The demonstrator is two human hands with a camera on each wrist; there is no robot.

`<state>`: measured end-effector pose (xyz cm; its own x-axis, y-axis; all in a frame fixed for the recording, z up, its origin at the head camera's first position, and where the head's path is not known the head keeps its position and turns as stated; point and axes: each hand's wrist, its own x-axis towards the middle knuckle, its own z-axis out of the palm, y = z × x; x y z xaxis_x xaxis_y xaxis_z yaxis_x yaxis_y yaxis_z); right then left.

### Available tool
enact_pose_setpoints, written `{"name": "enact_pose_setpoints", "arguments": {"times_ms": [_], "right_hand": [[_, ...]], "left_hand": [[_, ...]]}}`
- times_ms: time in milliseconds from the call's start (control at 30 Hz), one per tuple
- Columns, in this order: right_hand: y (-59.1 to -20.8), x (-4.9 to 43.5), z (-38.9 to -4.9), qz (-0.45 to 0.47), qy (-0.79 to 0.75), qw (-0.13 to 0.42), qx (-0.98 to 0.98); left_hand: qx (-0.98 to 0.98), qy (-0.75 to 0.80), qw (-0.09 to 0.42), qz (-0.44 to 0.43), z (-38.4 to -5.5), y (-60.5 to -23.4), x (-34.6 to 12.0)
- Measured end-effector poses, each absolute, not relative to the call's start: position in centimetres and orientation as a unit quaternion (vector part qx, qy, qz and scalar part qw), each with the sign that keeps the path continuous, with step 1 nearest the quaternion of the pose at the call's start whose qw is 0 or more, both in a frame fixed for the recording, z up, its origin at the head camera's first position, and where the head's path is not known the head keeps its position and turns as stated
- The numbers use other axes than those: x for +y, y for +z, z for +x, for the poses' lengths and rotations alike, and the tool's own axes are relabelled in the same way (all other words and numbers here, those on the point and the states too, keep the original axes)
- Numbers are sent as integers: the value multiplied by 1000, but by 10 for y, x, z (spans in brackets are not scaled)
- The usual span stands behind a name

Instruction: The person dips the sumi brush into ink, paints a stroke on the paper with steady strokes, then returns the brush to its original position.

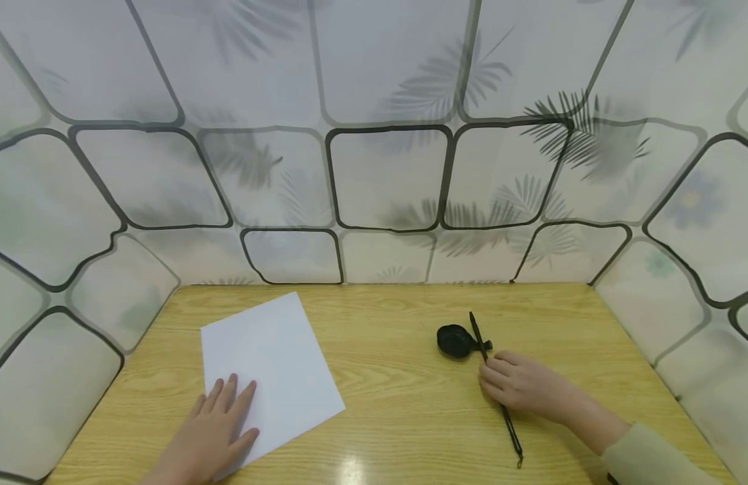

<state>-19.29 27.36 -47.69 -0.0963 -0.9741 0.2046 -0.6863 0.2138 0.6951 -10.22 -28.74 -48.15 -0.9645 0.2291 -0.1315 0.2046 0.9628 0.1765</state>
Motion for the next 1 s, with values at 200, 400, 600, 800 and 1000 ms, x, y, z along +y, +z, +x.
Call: {"name": "enact_pose_setpoints", "arguments": {"times_ms": [200, 400, 600, 800, 1000], "right_hand": [[-480, 274, -194, 590, -213, 337, -702], [-480, 273, -194, 594, -209, 337, -700], [-478, 272, -194, 595, -216, 328, -702], [-477, 272, -195, 601, -221, 327, -695], [-477, 272, -195, 612, -214, 343, -680]], "left_hand": [[985, 86, 72, 128, -103, -480, -284], [983, 87, 73, 141, -103, -482, -282], [981, 89, 64, 158, -104, -483, -279], [979, 90, 64, 171, -104, -481, -273], [976, 88, 44, 194, -103, -482, -271]]}}
